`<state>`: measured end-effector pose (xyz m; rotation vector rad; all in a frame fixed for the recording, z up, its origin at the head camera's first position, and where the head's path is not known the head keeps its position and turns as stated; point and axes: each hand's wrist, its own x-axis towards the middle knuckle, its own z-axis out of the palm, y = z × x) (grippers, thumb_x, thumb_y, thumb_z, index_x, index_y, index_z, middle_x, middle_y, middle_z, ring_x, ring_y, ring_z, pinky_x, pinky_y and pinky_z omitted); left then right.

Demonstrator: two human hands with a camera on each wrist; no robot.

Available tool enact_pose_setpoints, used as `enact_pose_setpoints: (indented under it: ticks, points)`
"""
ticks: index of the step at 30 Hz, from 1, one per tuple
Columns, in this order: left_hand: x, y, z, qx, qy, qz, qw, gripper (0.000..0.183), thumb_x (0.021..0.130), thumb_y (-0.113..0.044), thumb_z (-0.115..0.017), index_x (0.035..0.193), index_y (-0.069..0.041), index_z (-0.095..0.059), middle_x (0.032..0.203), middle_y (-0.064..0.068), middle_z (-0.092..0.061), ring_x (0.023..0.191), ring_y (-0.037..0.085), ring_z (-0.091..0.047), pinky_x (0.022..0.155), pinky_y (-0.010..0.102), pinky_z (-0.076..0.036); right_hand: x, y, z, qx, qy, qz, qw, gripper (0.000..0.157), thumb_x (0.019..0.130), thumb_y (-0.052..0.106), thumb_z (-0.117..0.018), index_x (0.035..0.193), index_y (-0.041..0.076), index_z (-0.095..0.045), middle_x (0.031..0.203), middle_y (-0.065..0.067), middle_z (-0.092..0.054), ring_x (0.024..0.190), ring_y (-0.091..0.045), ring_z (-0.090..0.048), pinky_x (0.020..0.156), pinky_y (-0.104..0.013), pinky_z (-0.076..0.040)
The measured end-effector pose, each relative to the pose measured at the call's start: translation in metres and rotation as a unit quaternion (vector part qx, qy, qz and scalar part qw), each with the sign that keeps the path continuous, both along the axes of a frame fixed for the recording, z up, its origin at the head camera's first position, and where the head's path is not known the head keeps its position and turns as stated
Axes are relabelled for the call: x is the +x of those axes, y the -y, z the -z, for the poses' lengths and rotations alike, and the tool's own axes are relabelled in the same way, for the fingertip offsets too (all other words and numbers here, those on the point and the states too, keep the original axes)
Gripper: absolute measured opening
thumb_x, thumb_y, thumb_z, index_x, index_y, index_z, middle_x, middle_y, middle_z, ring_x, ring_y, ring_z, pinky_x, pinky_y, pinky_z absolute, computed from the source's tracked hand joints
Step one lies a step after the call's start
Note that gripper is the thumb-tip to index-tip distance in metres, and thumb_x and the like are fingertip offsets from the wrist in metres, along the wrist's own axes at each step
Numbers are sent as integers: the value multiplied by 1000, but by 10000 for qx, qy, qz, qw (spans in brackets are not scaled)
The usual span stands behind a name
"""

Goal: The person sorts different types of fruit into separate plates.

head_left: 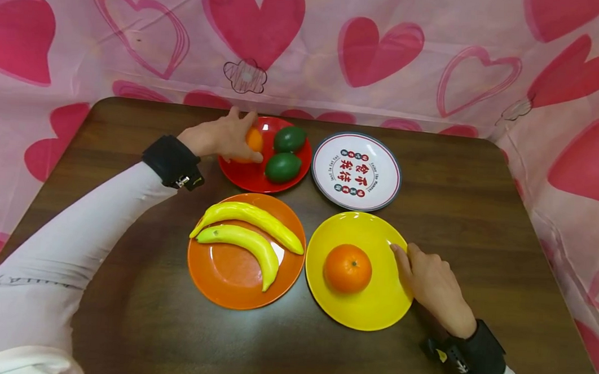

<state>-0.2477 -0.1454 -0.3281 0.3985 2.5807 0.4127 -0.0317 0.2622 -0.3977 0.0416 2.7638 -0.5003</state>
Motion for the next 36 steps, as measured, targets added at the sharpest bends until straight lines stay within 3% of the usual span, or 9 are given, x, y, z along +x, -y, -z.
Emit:
enact_pose_setpoints:
  ticks: [3, 5, 7, 10, 15, 20, 25, 30, 36]
  points:
    - [0, 0, 3, -113, -233, 61, 9996, 97, 80, -56, -67, 154, -16, -19, 141, 26, -17, 114, 43, -39, 75, 44, -54, -1, 0, 1, 17, -72, -31, 10000, 67, 96, 66, -26, 98, 4, -50, 67, -6, -45, 53, -20, -45, 51, -34, -39]
    - [0, 0, 3, -109, -530, 157, 9984, 93, 79, -58, -67, 150, -15, -25, 138, 26, -22, 115, 44, -37, 78, 49, -52, -1, 0, 1, 27, -108, -62, 9999, 67, 96, 66, -26, 97, 4, -50, 66, -6, -45, 53, -20, -44, 51, -35, -39]
    - [1, -1, -1, -59, -889, 306, 9956, 87, 80, -60, -65, 144, -14, -29, 132, 25, -29, 112, 42, -38, 80, 52, -50, -2, 0, 0, 37, -145, -87, 9999, 66, 97, 65, -27, 97, 4, -50, 66, -6, -45, 53, -20, -44, 51, -34, -39]
    - [5, -8, -15, 253, -1327, 562, 9892, 78, 82, -59, -63, 136, -13, -31, 117, 20, -40, 103, 36, -43, 77, 46, -49, -3, 0, -1, 46, -127, -96, 9999, 66, 97, 65, -27, 98, 3, -50, 67, -6, -45, 53, -20, -44, 52, -34, -40]
    - [23, -39, -35, 630, -1910, 1306, 9708, 71, 85, -49, -60, 136, -10, -30, 108, 16, -46, 98, 31, -46, 81, 42, -45, -5, -2, -2, 67, -78, -87, 9999, 68, 96, 66, -25, 99, 3, -50, 67, -6, -45, 54, -20, -45, 52, -34, -40]
    - [52, -83, -45, 665, -2357, 2062, 9474, 73, 85, -51, -59, 140, -12, -33, 120, 15, -45, 112, 30, -39, 90, 40, -43, -6, -3, -2, 44, -34, -91, 9999, 68, 96, 66, -25, 100, 3, -50, 68, -6, -46, 54, -20, -45, 53, -34, -40]
    - [80, -124, -47, 696, -2286, 2654, 9341, 75, 86, -53, -58, 148, -18, -32, 128, 11, -44, 113, 27, -40, 77, 32, -48, -8, -4, -1, 2, 112, -34, 9999, 70, 95, 69, -25, 102, 4, -50, 70, -6, -48, 55, -20, -47, 54, -33, -42]
    - [103, -165, -35, 687, -1879, 3348, 9208, 75, 90, -56, -54, 152, -23, -28, 143, 14, -41, 127, 33, -41, 90, 36, -48, -9, -5, -1, -72, 164, -23, 9998, 68, 96, 66, -26, 101, 3, -49, 69, -7, -47, 54, -21, -47, 53, -34, -41]
    - [123, -202, -17, 704, -1618, 3994, 8996, 76, 89, -59, -56, 151, -23, -30, 139, 12, -40, 117, 29, -43, 84, 29, -46, -3, -8, 5, -103, -567, -419, 9975, 51, 102, 51, -30, 92, 5, -49, 62, -3, -39, 47, -18, -39, 45, -31, -37]
